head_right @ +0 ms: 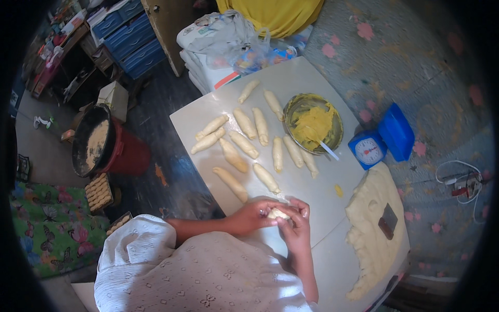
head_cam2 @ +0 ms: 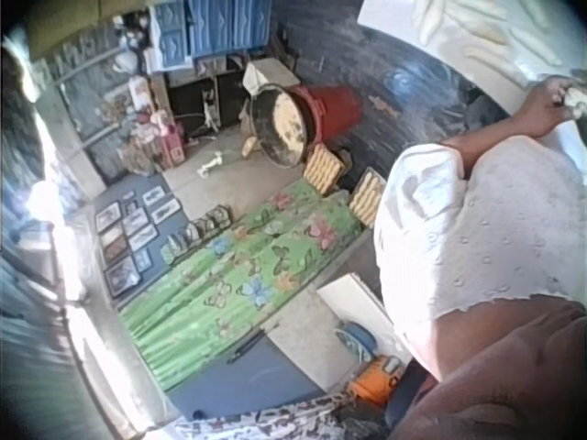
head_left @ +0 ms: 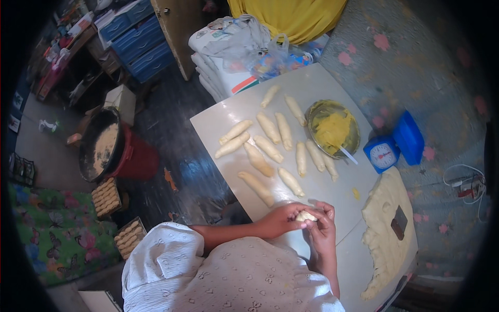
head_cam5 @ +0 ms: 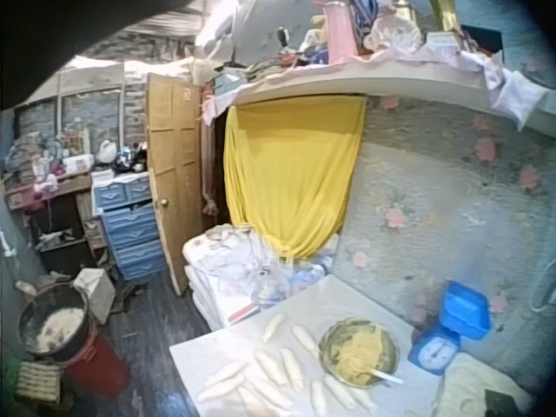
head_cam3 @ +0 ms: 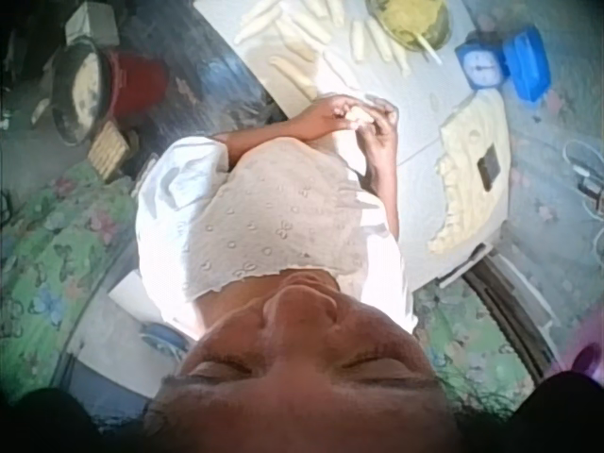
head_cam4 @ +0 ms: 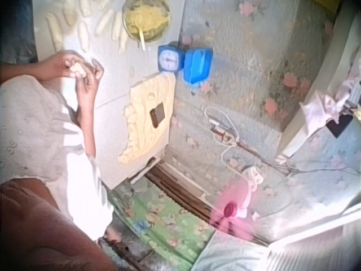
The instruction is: The person flattens dough portions, spreads filling onto them from a bowl using a spoon, and rolls the filled dough pieces into cylinders by hand.
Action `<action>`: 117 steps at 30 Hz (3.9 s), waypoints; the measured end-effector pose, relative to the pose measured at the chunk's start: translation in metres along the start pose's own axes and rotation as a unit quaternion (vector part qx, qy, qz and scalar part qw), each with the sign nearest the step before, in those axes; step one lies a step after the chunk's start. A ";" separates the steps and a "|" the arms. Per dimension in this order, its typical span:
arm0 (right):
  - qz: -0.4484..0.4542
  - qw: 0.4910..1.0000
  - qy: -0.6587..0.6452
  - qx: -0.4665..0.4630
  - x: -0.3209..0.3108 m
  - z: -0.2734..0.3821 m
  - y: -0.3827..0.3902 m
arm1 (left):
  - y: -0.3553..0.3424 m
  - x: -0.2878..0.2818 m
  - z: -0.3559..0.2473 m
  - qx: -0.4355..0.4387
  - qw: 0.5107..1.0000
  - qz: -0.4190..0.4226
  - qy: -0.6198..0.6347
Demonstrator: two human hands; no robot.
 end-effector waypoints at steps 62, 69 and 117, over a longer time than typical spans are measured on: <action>0.250 0.910 0.310 -0.119 -0.023 -0.011 0.025 | -0.001 0.030 0.005 0.149 0.838 -0.076 -0.520; 0.204 0.975 0.083 -0.009 -0.031 -0.031 0.007 | -0.002 0.046 0.015 0.223 0.772 -0.013 -0.595; -0.051 0.973 0.224 -0.022 -0.071 0.001 0.003 | 0.170 -0.086 0.097 0.013 0.882 -0.326 -0.339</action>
Point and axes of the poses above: each hand's wrist, its own y-axis away from the middle knuckle, its own x-axis out of the palm, z = x × y, the point moved 7 cm from there along -y, towards the middle knuckle, and after that the axes turned 11 degrees about -x, right-handed, at the moved point
